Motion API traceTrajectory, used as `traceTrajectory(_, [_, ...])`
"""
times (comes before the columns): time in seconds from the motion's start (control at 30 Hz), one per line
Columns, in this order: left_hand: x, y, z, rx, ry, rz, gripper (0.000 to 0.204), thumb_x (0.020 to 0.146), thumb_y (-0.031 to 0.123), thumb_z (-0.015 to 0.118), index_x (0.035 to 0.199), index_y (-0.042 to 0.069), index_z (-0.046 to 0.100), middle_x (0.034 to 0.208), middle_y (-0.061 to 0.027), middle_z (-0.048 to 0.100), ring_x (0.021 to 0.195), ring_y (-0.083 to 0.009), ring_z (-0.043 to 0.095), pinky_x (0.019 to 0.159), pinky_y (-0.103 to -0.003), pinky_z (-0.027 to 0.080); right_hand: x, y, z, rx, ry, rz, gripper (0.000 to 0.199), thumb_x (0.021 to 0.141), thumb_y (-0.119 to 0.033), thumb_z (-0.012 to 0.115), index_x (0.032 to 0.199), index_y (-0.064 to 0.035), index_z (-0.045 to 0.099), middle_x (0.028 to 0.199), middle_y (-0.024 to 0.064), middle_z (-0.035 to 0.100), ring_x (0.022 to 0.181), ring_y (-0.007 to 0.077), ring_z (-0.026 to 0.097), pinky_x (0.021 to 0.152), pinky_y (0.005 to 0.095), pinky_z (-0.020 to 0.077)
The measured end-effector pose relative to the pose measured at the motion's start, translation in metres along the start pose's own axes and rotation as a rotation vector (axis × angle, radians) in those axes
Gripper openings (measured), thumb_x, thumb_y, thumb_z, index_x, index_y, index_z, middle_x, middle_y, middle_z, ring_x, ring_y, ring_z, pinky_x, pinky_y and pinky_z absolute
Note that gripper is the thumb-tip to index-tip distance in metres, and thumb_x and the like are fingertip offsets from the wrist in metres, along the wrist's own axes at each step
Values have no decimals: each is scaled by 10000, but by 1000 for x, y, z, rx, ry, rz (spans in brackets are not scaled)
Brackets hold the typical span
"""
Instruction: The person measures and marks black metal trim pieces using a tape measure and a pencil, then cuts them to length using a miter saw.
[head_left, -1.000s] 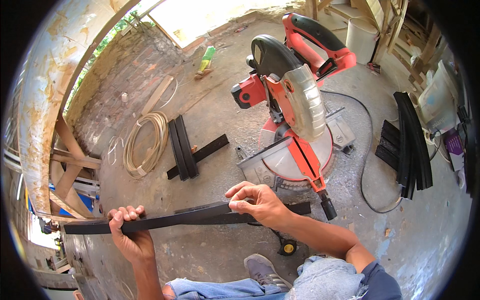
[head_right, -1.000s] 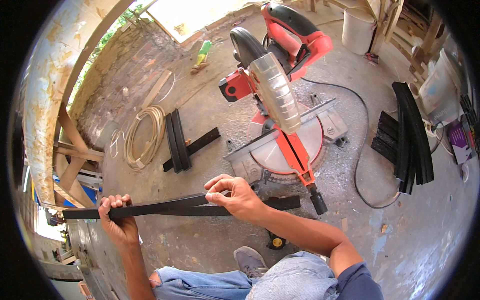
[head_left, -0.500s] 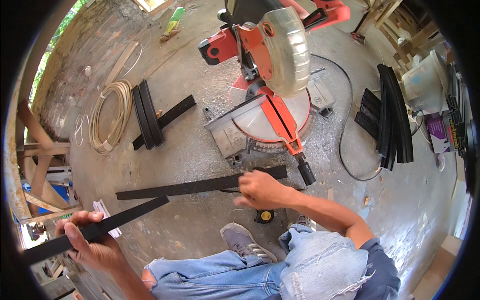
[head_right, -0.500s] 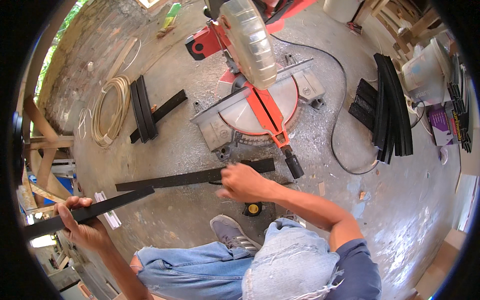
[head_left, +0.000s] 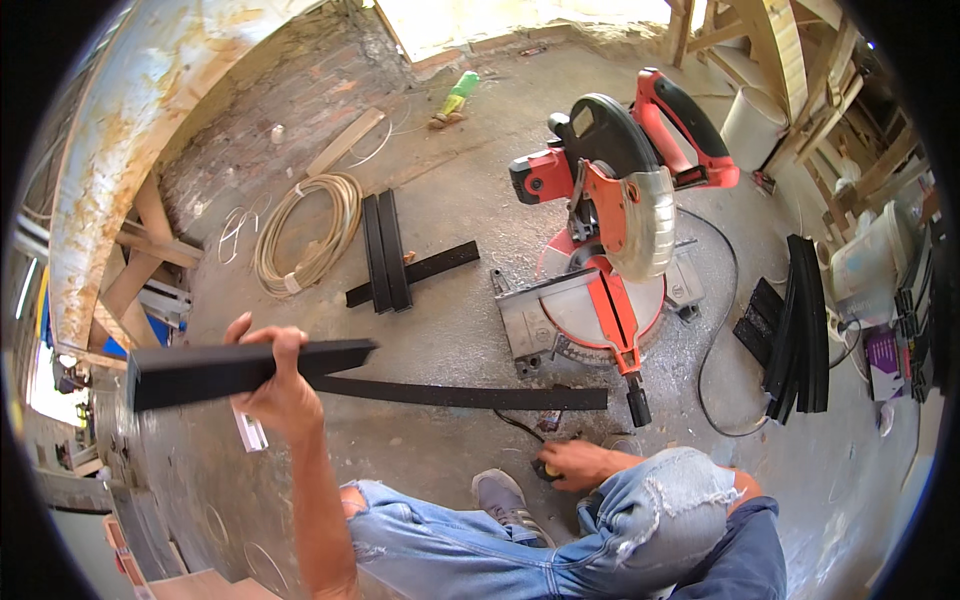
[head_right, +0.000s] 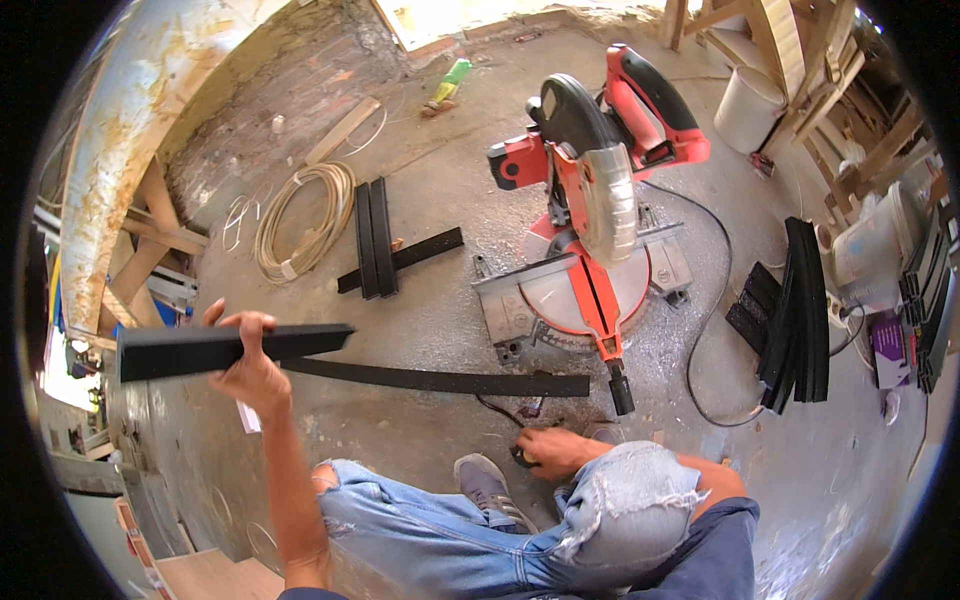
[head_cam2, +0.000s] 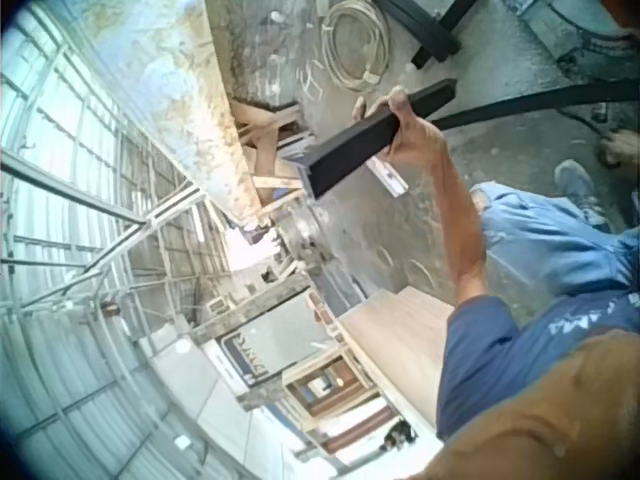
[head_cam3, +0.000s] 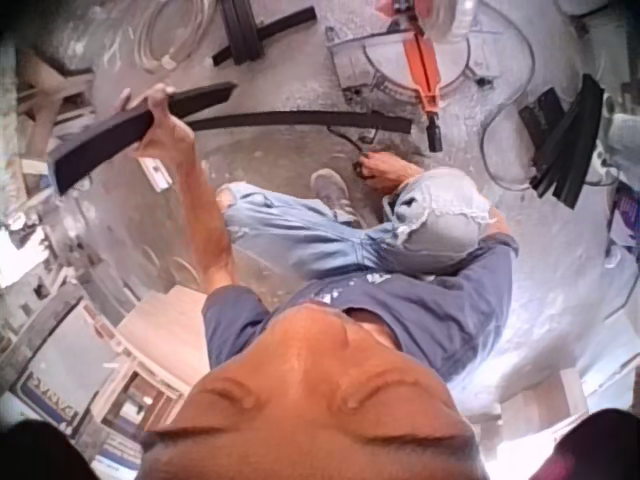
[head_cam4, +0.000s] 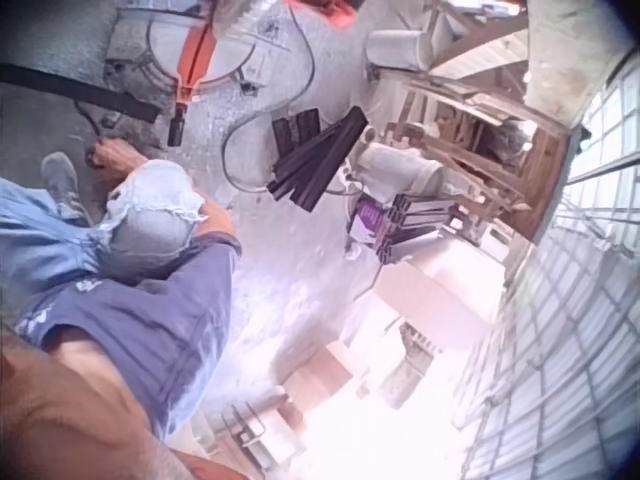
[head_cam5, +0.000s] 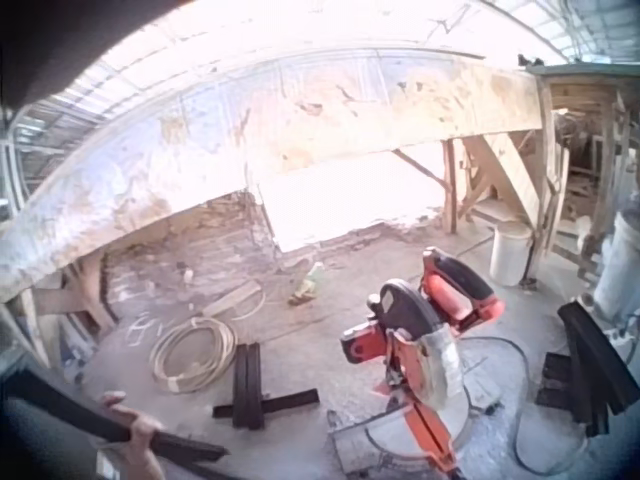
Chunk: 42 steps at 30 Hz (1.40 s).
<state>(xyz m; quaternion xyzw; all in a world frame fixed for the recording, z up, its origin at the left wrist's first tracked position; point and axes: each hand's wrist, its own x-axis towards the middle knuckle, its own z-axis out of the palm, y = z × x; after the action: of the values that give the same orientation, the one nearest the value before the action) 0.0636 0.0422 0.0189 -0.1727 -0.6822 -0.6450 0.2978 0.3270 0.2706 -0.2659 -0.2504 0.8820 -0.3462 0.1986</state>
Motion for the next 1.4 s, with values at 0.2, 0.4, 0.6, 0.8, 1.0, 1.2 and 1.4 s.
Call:
traceTrajectory(0.2, [-9,26,29,-23,-44,-154,274,914,87,730,1131,-44,627,806,-61,634,766,-145,614,790,-279,488,-21,-2,-166,705,203,49,399,862,-282,661,1128,9,598,926,106,624,834,202,621,746,361,504])
traceTrajectory(0.4, [-49,38,72,-496,-338,-461,79,910,25,711,955,-4,653,786,-65,654,686,-147,647,665,-265,524,-7,-112,-345,-32,524,-121,461,778,-326,781,990,36,589,866,189,591,766,354,606,742,419,482])
traceTrajectory(0.6, [-63,27,109,-647,-391,-610,333,818,215,858,1008,-7,698,908,-30,679,804,-113,637,752,-258,521,38,-155,-349,-168,594,-38,635,771,-265,811,1225,5,458,1058,208,569,951,397,639,795,455,532])
traceTrajectory(0.8, [-62,15,119,-620,-348,-673,256,808,172,865,938,13,713,849,-8,689,788,-99,627,745,-253,504,45,-131,-333,-144,660,-3,635,809,-296,778,1235,20,428,1063,259,586,852,426,641,738,472,520])
traceTrajectory(1.0, [-51,-12,110,-616,-227,-724,210,820,108,836,895,26,658,838,-40,672,660,-152,645,589,-309,542,38,-103,-317,-34,506,269,595,879,-249,740,1322,-46,398,1037,231,632,980,378,648,842,434,505])
traceTrajectory(1.2, [0,-32,78,-665,292,-744,212,830,125,829,865,30,643,749,-82,651,571,-178,626,530,-293,503,-8,-49,-327,20,297,268,385,947,-206,648,1266,-63,489,1139,210,608,1046,382,608,911,434,473])
traceTrajectory(1.4, [4,-34,65,-744,479,-664,489,943,510,657,879,30,597,698,-58,560,580,-215,588,581,-380,541,-3,-58,-337,80,404,215,280,921,-72,633,1191,-29,573,1012,140,623,883,234,596,816,371,487])
